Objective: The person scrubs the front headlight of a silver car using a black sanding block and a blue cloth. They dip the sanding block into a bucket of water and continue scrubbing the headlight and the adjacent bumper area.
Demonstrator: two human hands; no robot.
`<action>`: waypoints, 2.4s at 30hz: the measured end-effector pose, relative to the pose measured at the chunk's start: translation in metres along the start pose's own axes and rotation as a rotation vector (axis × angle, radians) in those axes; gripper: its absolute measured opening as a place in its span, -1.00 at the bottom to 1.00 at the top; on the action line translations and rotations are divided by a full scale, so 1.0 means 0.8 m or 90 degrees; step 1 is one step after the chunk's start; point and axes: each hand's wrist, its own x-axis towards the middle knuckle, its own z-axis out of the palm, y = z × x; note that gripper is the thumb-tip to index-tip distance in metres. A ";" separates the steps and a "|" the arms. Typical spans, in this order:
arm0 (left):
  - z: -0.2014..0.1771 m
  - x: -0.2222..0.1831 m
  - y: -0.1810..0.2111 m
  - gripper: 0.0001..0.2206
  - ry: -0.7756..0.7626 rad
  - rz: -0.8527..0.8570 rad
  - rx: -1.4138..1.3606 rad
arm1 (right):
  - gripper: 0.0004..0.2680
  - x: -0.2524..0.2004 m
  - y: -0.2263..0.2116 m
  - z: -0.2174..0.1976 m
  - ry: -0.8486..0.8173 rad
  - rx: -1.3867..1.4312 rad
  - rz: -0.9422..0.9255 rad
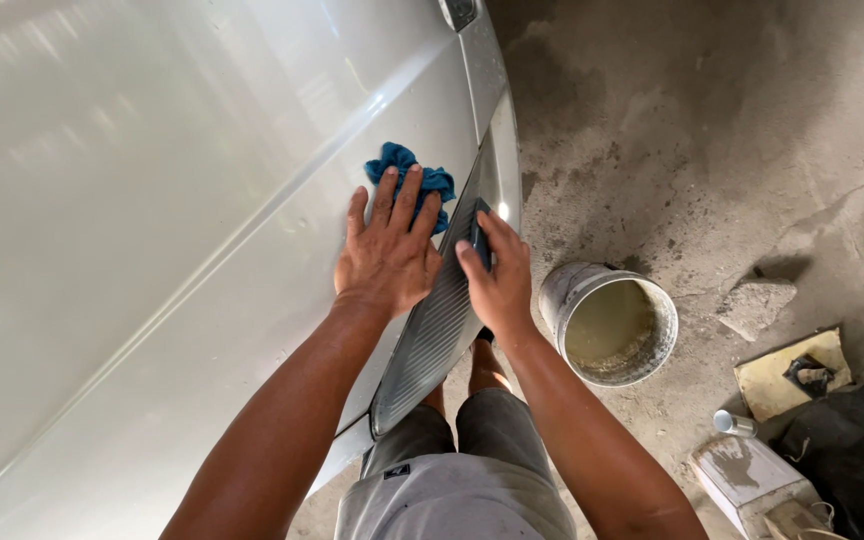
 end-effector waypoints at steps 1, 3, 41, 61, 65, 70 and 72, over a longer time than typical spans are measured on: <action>-0.001 0.001 0.000 -0.44 0.001 0.002 0.000 | -0.59 -0.003 -0.007 -0.004 0.002 -0.001 0.000; -0.001 0.001 0.001 -0.44 0.002 0.002 -0.003 | -0.51 -0.011 -0.018 -0.009 -0.031 -0.132 -0.026; -0.009 0.000 0.004 -0.41 -0.029 -0.004 0.016 | -0.52 0.094 -0.007 0.021 -0.087 -0.023 0.120; -0.010 0.006 0.002 -0.42 -0.035 -0.006 0.007 | -0.54 0.043 0.014 0.027 -0.057 -0.007 -0.048; -0.013 0.004 0.004 -0.41 -0.050 -0.012 0.002 | -0.53 0.104 0.038 0.034 -0.090 0.063 0.076; -0.013 0.007 0.002 -0.41 -0.052 -0.009 0.000 | -0.53 0.033 0.001 0.021 -0.116 -0.025 0.051; -0.004 0.003 0.004 -0.42 -0.052 -0.011 -0.006 | -0.54 0.001 0.036 0.035 -0.083 -0.059 -0.121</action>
